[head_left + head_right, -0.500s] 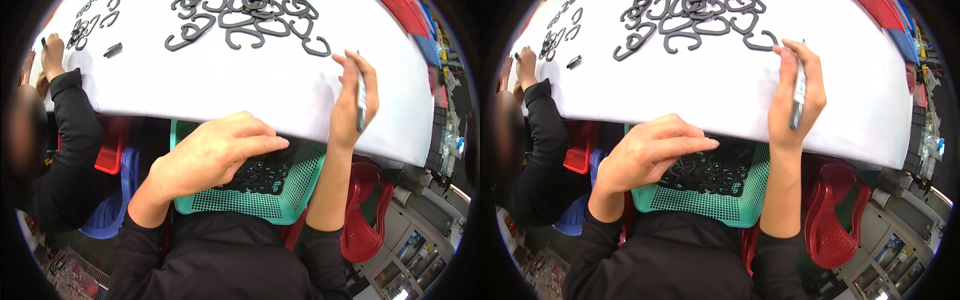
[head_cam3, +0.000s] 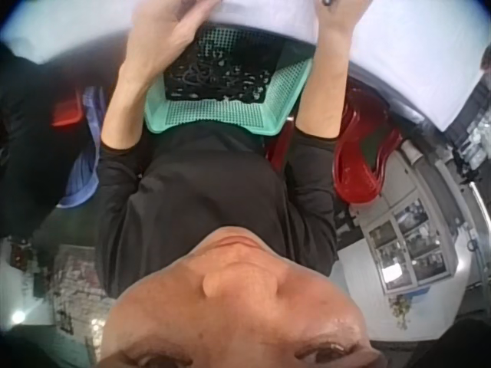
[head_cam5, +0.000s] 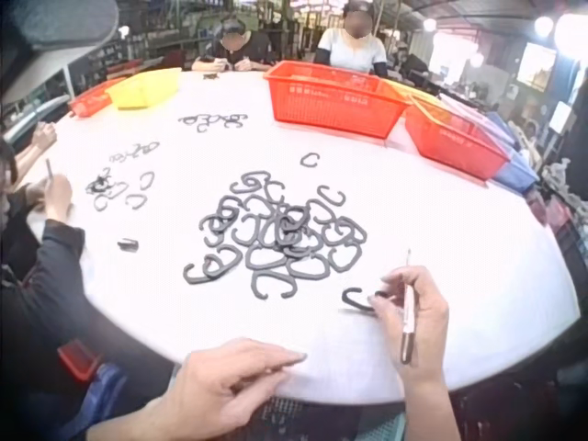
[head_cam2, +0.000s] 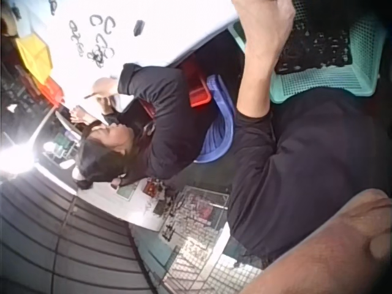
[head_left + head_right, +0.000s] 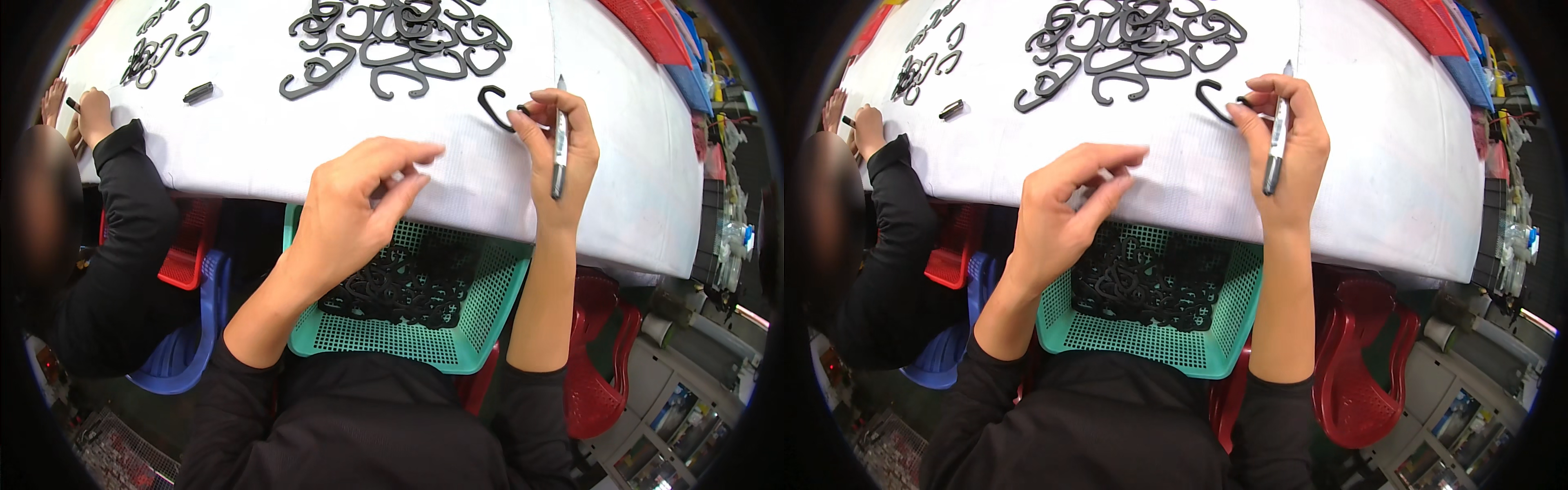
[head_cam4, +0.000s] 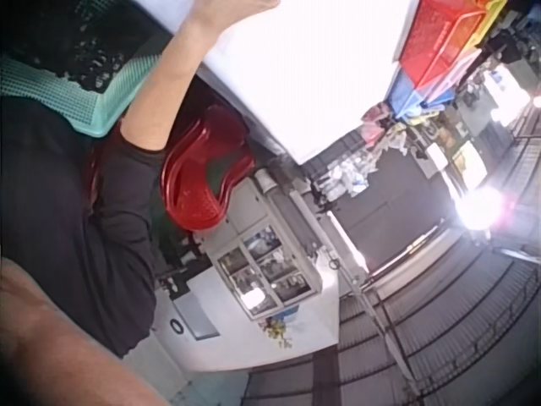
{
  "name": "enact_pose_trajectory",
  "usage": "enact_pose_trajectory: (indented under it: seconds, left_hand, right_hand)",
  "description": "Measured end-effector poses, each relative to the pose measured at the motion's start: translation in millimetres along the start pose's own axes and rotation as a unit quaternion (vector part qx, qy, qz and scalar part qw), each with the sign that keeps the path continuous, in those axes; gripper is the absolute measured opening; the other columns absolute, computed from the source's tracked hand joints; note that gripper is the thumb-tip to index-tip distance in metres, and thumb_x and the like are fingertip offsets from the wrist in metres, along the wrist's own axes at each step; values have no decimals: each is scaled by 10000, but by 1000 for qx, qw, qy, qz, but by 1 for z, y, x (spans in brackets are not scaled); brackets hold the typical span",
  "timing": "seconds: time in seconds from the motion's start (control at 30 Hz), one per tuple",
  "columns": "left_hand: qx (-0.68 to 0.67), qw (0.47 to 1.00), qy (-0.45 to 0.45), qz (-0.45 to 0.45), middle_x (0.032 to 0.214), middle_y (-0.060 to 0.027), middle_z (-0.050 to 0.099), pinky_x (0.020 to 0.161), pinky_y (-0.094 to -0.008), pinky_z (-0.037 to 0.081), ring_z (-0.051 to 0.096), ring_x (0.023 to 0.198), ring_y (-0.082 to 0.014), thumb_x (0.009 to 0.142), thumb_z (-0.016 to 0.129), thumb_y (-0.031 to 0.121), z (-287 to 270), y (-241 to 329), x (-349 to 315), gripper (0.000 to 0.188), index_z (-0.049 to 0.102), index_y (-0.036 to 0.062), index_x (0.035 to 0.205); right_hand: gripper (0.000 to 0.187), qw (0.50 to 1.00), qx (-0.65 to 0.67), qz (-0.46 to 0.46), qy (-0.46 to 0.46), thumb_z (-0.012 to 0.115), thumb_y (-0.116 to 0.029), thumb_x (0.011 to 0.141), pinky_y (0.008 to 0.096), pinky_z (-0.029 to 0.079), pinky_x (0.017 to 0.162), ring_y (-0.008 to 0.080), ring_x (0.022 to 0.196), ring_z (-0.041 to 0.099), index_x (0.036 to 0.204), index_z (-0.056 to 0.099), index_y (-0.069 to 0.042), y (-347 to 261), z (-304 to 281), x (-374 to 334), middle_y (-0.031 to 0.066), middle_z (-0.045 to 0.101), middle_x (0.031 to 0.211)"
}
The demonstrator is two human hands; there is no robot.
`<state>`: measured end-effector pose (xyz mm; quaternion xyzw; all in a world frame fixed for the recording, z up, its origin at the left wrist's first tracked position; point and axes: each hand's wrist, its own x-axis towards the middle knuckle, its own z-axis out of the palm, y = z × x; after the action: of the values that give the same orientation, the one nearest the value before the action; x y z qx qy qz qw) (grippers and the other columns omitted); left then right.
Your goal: The person repeatedly picks up small black hooks from a green basket, marks them with a black marker, and places them on the table. The process is continuous and repetitive throughout the clip.
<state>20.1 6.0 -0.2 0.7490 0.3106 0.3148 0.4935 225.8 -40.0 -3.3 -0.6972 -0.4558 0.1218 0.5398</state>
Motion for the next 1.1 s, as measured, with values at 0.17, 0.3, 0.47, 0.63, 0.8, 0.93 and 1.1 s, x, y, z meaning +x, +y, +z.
enact_pose_trajectory:
  seconds: [0.17, 0.3, 0.47, 0.63, 0.8, 0.93, 1.1]
  left_hand:
    - [-221, 972, 69, -25, 1048, -91, 659, 640, -181, 476, 578, 821, -67, 872, 622, 16, 15, -5, 6, 327, 602, -14, 1196]
    - [-151, 983, 64, -86, 965, -78, 682, 617, -175, 463, 579, 723, -56, 855, 642, 2, 5, 2, 6, 284, 638, -16, 1138]
    - [-18, 994, 108, 16, 884, -33, 679, 579, -160, 416, 557, 678, -38, 844, 649, -4, -1, -14, 6, 219, 681, 0, 1061]
    - [12, 993, 117, 21, 835, -5, 658, 528, -149, 376, 514, 618, -16, 835, 653, -15, 0, -19, 4, 198, 698, 16, 1025]
    - [11, 987, 158, 33, 743, -12, 653, 498, -185, 395, 521, 578, -58, 771, 701, 7, 4, -21, 5, 165, 715, 43, 932]
    - [17, 983, 176, 39, 713, -25, 655, 492, -209, 415, 538, 576, -89, 737, 719, 14, 5, -22, 6, 150, 718, 49, 883]
    - [40, 986, 149, 61, 765, 10, 627, 533, -153, 384, 513, 615, -19, 813, 676, -9, 4, -24, 6, 173, 703, 6, 983]
  right_hand:
    - [273, 938, 311, 135, -70, 722, 46, 742, 220, 499, 716, 95, 782, 591, 969, 598, -43, -25, 11, -27, 30, 621, 848]
    - [271, 968, 209, 119, -68, 669, -93, 849, 218, 481, 692, 90, 762, 580, 1098, 599, -11, -38, 18, -39, 46, 622, 859]
    - [414, 998, 42, 50, -7, 524, -263, 963, 206, 435, 592, 83, 672, 533, 1235, 545, 48, -34, 10, -54, 75, 606, 780]
    - [157, 954, 243, 177, 0, 685, -40, 837, 162, 376, 481, 37, 558, 507, 847, 533, 2, -44, 20, -68, 40, 588, 696]
    - [199, 971, 203, 126, 30, 706, -14, 812, 160, 336, 469, 2, 544, 447, 753, 517, -33, -44, 39, -69, -10, 536, 642]
    - [226, 983, 158, 86, 45, 702, -11, 809, 166, 316, 463, -2, 531, 411, 699, 506, -43, -40, 53, -68, -33, 500, 612]
    - [225, 984, 144, 93, 46, 699, -10, 808, 168, 315, 461, 1, 527, 415, 696, 506, -41, -40, 57, -67, -35, 493, 604]
